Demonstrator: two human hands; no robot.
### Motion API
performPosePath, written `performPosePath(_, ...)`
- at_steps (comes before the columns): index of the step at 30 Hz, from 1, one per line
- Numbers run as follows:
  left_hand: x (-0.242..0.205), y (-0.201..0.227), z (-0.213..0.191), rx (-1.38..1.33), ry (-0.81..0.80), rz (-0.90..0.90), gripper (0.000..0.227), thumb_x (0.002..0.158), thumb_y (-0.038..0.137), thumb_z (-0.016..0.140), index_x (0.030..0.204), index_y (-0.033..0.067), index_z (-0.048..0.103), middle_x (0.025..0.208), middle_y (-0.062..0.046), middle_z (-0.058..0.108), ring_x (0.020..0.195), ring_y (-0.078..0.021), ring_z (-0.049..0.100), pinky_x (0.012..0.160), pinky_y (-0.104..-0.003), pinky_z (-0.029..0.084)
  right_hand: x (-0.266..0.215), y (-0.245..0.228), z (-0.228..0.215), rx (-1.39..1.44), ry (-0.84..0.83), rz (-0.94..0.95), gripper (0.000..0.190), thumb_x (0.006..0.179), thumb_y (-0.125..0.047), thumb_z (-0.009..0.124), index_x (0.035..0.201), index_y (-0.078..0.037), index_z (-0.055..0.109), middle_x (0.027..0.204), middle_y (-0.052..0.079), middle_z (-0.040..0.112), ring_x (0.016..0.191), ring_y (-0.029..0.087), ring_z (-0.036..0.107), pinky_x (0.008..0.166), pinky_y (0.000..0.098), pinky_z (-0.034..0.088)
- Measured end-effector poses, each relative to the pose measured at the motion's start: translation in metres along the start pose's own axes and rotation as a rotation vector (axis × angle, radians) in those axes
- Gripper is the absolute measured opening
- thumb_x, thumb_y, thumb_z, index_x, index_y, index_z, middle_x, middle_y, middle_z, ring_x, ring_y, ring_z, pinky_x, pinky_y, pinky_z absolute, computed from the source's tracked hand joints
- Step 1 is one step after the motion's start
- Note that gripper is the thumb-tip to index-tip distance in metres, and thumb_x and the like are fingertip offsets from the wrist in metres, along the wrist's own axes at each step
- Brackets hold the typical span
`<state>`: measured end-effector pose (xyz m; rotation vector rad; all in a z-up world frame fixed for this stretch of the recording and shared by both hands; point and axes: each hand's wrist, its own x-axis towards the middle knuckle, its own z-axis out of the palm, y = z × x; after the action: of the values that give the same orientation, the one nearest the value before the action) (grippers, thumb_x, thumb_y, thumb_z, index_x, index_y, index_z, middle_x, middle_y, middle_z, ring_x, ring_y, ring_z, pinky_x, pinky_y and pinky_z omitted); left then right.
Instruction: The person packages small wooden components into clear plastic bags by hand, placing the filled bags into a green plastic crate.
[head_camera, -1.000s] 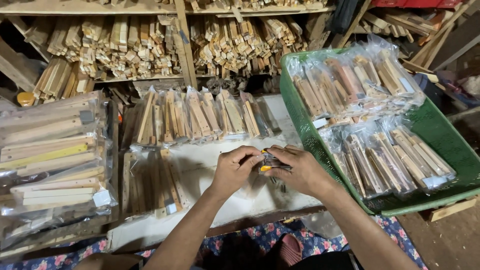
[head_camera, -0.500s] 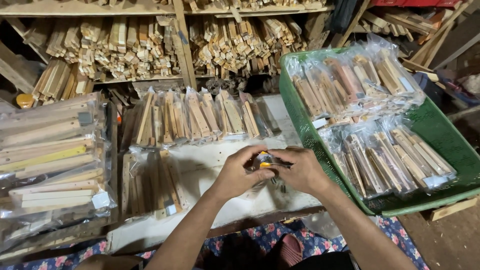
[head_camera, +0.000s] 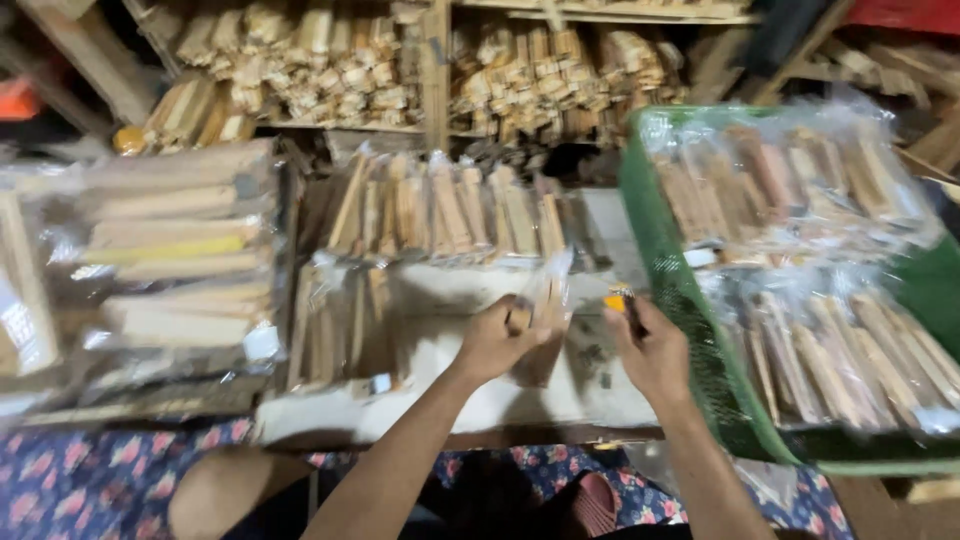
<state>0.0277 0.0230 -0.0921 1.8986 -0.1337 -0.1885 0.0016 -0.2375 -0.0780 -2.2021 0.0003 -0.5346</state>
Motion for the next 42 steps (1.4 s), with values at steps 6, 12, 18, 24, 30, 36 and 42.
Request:
performPosePath(6,-0.021,-0.014,-0.017,-0.41,0.315,-0.226,0.033,0.083,0.039,0.085,0.092,0.0145,0.065,0.072,0.001,0.063,0.065,-0.011,0.058,0.058,-0.028,0.047,-0.036,0.194,0.062,-0.224,-0.17,0.263,0.05,0.099,-0.022,0.063,0.141,0.005,0.06,0.123,0.033,0.069,0.119,0.048,0.062,0.1,0.056,0.051)
performPosePath(12,-0.058,0.018,-0.069,-0.501,0.541,-0.252,0.035,0.082,0.023,0.085,0.099,0.0062,0.058,0.077,-0.002,0.061,0.069,-0.0138,0.056,0.061,-0.028,0.049,-0.035,0.113,0.032,-0.824,-0.157,0.126,0.056,0.087,-0.057,0.074,0.133,-0.026,0.072,0.097,-0.003,0.081,0.099,0.018,0.076,0.084,0.0336,0.061)
performPosePath(18,-0.062,-0.013,-0.127,-0.34,0.521,-0.573,0.106,0.083,0.052,0.079,0.156,-0.0076,0.032,0.146,-0.027,0.055,0.127,-0.0273,0.063,0.104,-0.04,0.051,-0.052,-0.091,0.132,0.393,-0.684,0.423,0.067,0.092,-0.029,0.067,0.153,-0.01,0.049,0.116,0.021,0.07,0.1,0.033,0.072,0.087,0.0435,0.063)
performPosePath(24,-0.067,0.031,-0.194,0.458,0.247,-0.662,0.043,0.093,0.042,0.067,0.109,0.0022,0.067,0.077,-0.008,0.067,0.065,-0.001,0.057,0.063,-0.019,0.039,-0.073,-0.141,0.235,0.304,-0.836,0.283,0.06,0.085,-0.001,0.051,0.145,-0.005,0.057,0.126,0.024,0.07,0.123,0.036,0.065,0.101,0.0482,0.055)
performPosePath(30,-0.019,-0.111,-0.149,0.534,0.418,-0.662,0.051,0.097,0.05,0.051,0.138,0.0223,0.062,0.14,-0.005,0.063,0.131,-0.023,0.06,0.108,-0.038,0.048,-0.069,-0.177,0.249,0.041,-0.843,-0.016,0.039,0.086,-0.006,0.061,0.123,0.004,0.069,0.096,0.028,0.074,0.096,0.043,0.074,0.083,0.0525,0.061)
performPosePath(36,-0.049,-0.051,-0.118,0.662,0.811,-0.039,0.06,0.073,0.017,0.081,0.132,0.0207,0.068,0.139,-0.018,0.058,0.129,-0.0356,0.059,0.104,-0.046,0.049,-0.063,-0.162,0.191,0.187,-0.507,-0.133,0.041,0.091,-0.004,0.066,0.13,0.005,0.063,0.091,0.029,0.074,0.091,0.046,0.072,0.072,0.0543,0.062)
performPosePath(42,-0.029,-0.001,-0.013,0.265,0.378,0.237,0.026,0.098,0.018,0.063,0.123,0.0141,0.069,0.113,-0.004,0.076,0.086,-0.0207,0.071,0.082,-0.034,0.053,-0.029,-0.12,0.06,0.152,-0.221,-0.09,0.036,0.097,-0.017,0.062,0.132,-0.011,0.065,0.128,0.013,0.072,0.115,0.027,0.071,0.104,0.0341,0.051)
